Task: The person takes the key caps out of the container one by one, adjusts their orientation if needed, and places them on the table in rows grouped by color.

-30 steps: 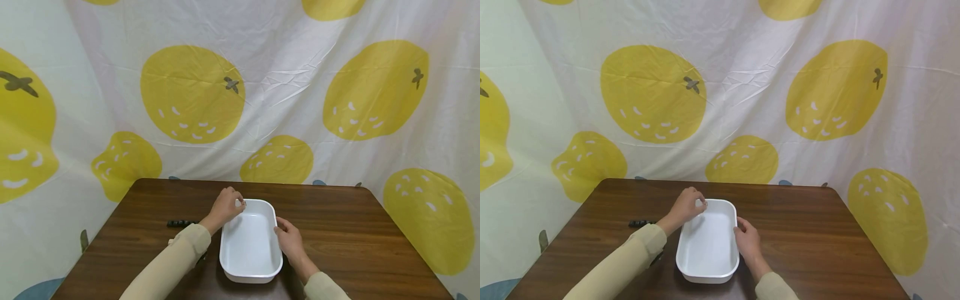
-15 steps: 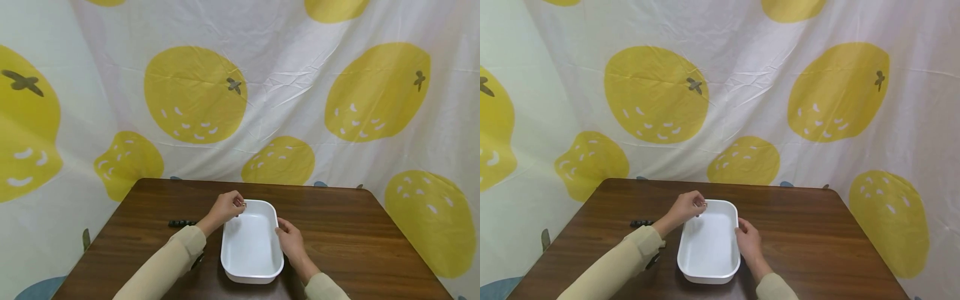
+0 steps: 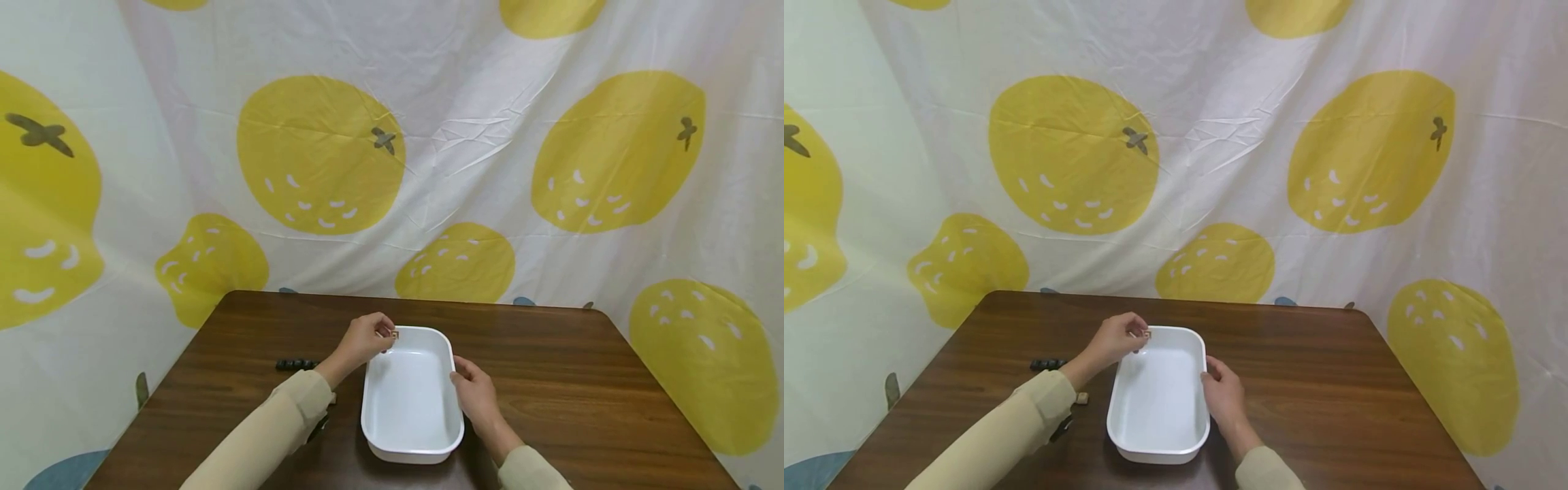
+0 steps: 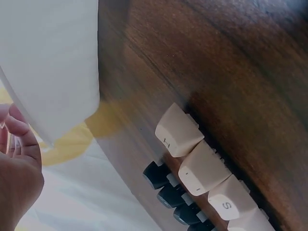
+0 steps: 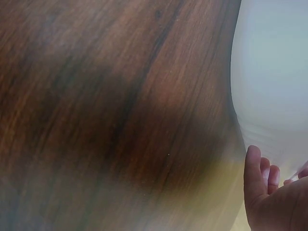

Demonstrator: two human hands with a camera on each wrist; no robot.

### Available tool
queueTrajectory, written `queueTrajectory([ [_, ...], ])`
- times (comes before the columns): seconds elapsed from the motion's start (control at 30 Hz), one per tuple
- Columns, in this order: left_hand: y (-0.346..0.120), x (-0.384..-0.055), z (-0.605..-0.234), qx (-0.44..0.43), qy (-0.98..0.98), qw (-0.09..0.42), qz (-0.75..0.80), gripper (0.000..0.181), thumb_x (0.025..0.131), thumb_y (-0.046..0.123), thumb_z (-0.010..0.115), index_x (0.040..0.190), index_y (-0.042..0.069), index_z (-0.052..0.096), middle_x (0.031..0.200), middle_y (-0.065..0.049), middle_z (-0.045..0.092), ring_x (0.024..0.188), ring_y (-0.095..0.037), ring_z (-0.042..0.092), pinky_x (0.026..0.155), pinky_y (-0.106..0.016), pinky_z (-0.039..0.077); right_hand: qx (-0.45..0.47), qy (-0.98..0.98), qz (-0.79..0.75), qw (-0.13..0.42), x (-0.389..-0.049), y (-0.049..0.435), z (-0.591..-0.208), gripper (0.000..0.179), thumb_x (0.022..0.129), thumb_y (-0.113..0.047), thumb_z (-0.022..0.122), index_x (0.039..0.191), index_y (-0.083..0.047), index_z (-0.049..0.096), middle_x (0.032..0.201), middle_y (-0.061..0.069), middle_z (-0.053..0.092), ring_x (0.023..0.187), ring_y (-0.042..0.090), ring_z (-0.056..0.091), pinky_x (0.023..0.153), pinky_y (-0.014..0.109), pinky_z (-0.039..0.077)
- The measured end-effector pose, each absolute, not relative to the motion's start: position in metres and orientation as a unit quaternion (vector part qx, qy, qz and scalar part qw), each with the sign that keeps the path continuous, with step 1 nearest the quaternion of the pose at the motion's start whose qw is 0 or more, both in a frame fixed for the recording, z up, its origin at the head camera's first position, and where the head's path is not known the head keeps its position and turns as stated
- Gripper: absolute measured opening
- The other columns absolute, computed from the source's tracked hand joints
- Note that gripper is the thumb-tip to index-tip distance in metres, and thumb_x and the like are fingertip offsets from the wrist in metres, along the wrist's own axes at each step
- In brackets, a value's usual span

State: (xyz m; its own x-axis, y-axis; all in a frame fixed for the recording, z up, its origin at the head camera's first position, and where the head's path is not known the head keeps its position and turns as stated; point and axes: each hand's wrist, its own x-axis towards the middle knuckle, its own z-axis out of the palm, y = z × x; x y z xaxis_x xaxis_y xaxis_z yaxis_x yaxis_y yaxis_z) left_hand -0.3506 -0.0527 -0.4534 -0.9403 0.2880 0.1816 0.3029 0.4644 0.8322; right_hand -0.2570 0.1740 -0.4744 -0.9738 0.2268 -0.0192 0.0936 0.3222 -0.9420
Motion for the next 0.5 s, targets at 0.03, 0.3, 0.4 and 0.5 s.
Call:
queueTrajectory([
  [0.03,-0.0531,-0.35,-0.4529,-0.172,-0.854,0.004,-0.491,0.01,0.09,0.011,0.072,0.099,0.009,0.067,0.083,-0.001,0.065,0.069,-0.02,0.065,0.059,-0.031,0.052,-0.098,-0.811,0.574,0.058,-0.257,0.1741,-0.4744,0.038,0.098,-0.01,0.053,0.134,0.003,0.058,0.105,0.02,0.063,0.09,0.03,0.062,0.074,0.037,0.053],
  [0.3,-0.0534,-0.3454,-0.4508,-0.164,-0.839,-0.022,-0.518,0.01,0.091,0.011,0.07,0.099,0.007,0.065,0.084,-0.003,0.067,0.07,-0.028,0.069,0.059,-0.035,0.055,-0.099,-0.812,0.572,0.057,-0.2572,0.1743,-0.4743,0.038,0.098,-0.01,0.053,0.134,0.004,0.057,0.106,0.02,0.063,0.09,0.029,0.062,0.075,0.038,0.053],
  [0.4,-0.0528,-0.345,-0.4512,-0.162,-0.842,-0.017,-0.514,0.01,0.091,0.01,0.069,0.099,0.008,0.065,0.084,-0.003,0.067,0.07,-0.027,0.068,0.059,-0.033,0.054,-0.101,-0.813,0.572,0.054,-0.2572,0.1745,-0.4738,0.039,0.099,-0.01,0.053,0.135,0.003,0.057,0.107,0.02,0.062,0.091,0.029,0.062,0.075,0.038,0.054],
  [0.5,-0.0529,-0.3449,-0.4521,-0.163,-0.843,-0.01,-0.512,0.011,0.09,0.007,0.069,0.1,0.007,0.065,0.084,-0.003,0.066,0.068,-0.024,0.067,0.058,-0.031,0.052,-0.104,-0.813,0.571,0.049,-0.2571,0.1745,-0.4733,0.039,0.099,-0.011,0.053,0.136,0.003,0.056,0.109,0.02,0.062,0.092,0.029,0.062,0.076,0.039,0.054],
])
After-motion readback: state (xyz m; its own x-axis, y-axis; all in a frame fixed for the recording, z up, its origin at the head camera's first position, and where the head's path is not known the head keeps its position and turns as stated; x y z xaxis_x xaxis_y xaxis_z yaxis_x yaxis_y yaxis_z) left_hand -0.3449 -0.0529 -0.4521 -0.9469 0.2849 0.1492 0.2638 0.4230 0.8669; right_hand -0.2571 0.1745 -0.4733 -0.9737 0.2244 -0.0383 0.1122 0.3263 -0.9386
